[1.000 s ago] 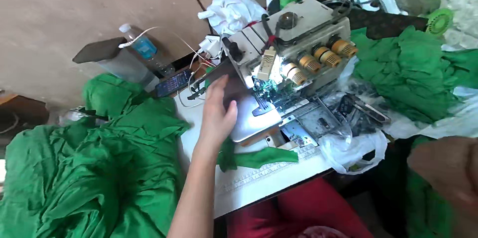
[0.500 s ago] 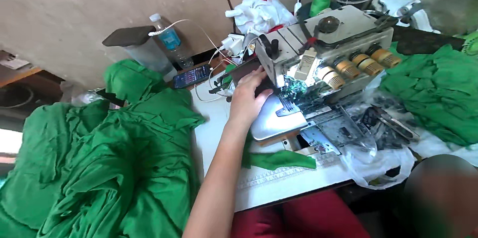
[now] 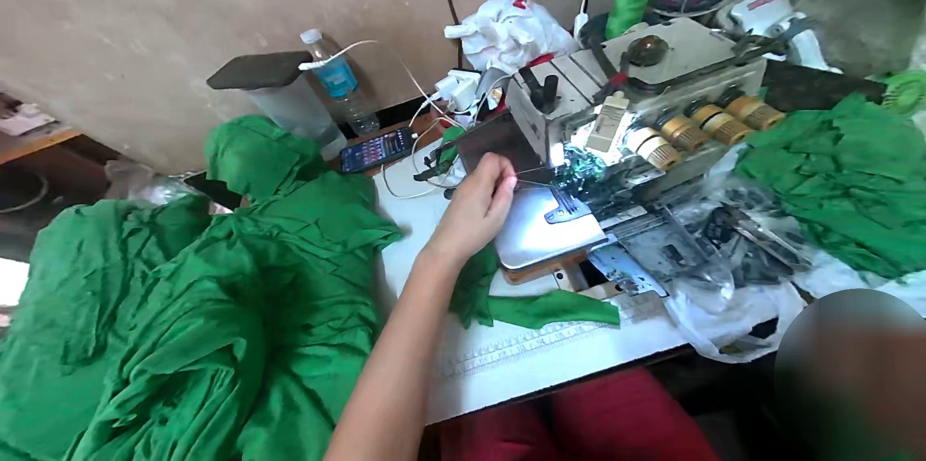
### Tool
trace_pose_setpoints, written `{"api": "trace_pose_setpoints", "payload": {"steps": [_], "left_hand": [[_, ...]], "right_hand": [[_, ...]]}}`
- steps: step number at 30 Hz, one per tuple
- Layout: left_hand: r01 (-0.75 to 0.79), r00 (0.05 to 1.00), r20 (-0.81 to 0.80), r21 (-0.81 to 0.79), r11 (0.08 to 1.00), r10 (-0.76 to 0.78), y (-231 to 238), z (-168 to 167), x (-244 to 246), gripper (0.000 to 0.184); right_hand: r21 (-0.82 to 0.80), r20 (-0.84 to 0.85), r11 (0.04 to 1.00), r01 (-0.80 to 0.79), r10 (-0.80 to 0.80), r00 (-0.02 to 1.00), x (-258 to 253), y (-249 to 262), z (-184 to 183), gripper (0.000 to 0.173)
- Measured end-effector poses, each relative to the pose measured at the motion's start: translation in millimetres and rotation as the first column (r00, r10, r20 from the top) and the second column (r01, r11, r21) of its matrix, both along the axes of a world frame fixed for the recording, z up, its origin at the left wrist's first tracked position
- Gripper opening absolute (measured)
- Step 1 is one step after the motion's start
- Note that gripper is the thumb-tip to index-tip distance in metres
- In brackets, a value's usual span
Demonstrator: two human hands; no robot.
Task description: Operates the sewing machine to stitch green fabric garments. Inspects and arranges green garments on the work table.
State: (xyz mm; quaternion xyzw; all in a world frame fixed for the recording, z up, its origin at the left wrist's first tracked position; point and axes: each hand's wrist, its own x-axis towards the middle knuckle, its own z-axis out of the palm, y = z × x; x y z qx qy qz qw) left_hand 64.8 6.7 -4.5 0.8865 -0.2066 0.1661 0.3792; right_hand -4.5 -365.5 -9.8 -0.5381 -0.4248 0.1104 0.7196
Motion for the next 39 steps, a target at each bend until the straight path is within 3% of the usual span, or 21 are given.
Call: {"api": "trace_pose_setpoints", "payload": {"steps": [2,4,5,7,9,10,12,15,21,27,33,35,37,39], "left_hand": [[-0.046,0.999,-0.011,0.085,0.995,0.047,6.9,5.3,-11.0,0.018],[-0.123,0.991,-0.014,0.238,0.963,0.13,10.2,14.8,-26.0,0.018],[-0.148,0.987,-0.014,0.291,0.945,0.159,12.8,18.3,-33.2,0.018],[-0.176,0.981,-0.021,0.341,0.923,0.195,20.8,22.0,-47.2,0.016],[-0.202,0.973,-0.031,0.35,0.915,0.227,28.3,20.4,-62.2,0.015],[-0.211,0.97,-0.041,0.346,0.914,0.24,32.0,18.3,-69.2,0.017],[-0.234,0.958,-0.084,0.323,0.917,0.275,38.3,12.6,-82.7,0.022],[-0.271,0.937,-0.144,0.27,0.924,0.317,42.0,9.3,-100.1,0.026],[-0.302,0.921,-0.199,0.174,0.937,0.334,45.1,8.1,-123.7,0.024],[-0.277,0.899,-0.31,0.147,0.949,0.311,44.8,7.9,-127.9,0.021],[-0.348,0.9,-0.219,0.159,0.924,0.377,56.2,7.6,-136.5,0.02],[-0.367,0.892,-0.231,0.13,0.921,0.388,55.9,8.8,-142.4,0.019],[-0.359,0.894,-0.247,0.107,0.927,0.375,50.8,10.0,-147.4,0.02],[-0.326,0.907,-0.244,0.104,0.94,0.342,43.4,10.6,-150.1,0.021]], "right_hand": [[0.0,-0.018,1.0,0.02,-0.02,1.0,7.6,-5.6,-5.5,0.021],[-0.176,0.025,0.971,0.159,-0.157,0.987,19.2,-14.9,-7.4,0.02],[-0.294,0.08,0.909,0.297,-0.287,0.955,25.5,-20.0,-9.3,0.019],[-0.442,0.317,0.658,0.61,-0.522,0.792,42.2,-28.6,-19.3,0.024],[-0.509,0.557,0.364,0.78,-0.551,0.621,59.7,-39.3,-31.4,0.035],[-0.53,0.606,0.275,0.802,-0.539,0.585,66.7,-42.6,-36.0,0.034],[-0.566,0.631,0.18,0.804,-0.533,0.563,75.2,-43.5,-45.7,0.026],[-0.584,0.652,0.115,0.804,-0.524,0.548,79.2,-39.9,-59.2,0.019],[-0.654,0.575,0.112,0.748,-0.57,0.587,84.5,-37.7,-61.2,0.03],[-0.588,0.488,0.218,0.779,-0.672,0.557,81.8,-38.6,-61.2,0.033],[-0.556,0.368,0.251,0.792,-0.78,0.505,70.8,-32.5,-51.2,0.036],[-0.493,0.408,0.314,0.811,-0.74,0.534,64.2,-19.8,-40.2,0.045],[-0.484,0.483,0.421,0.767,-0.602,0.636,48.9,10.6,-20.1,0.061],[-0.474,0.553,0.559,0.68,-0.412,0.724,29.3,58.7,-2.7,0.055]]}}
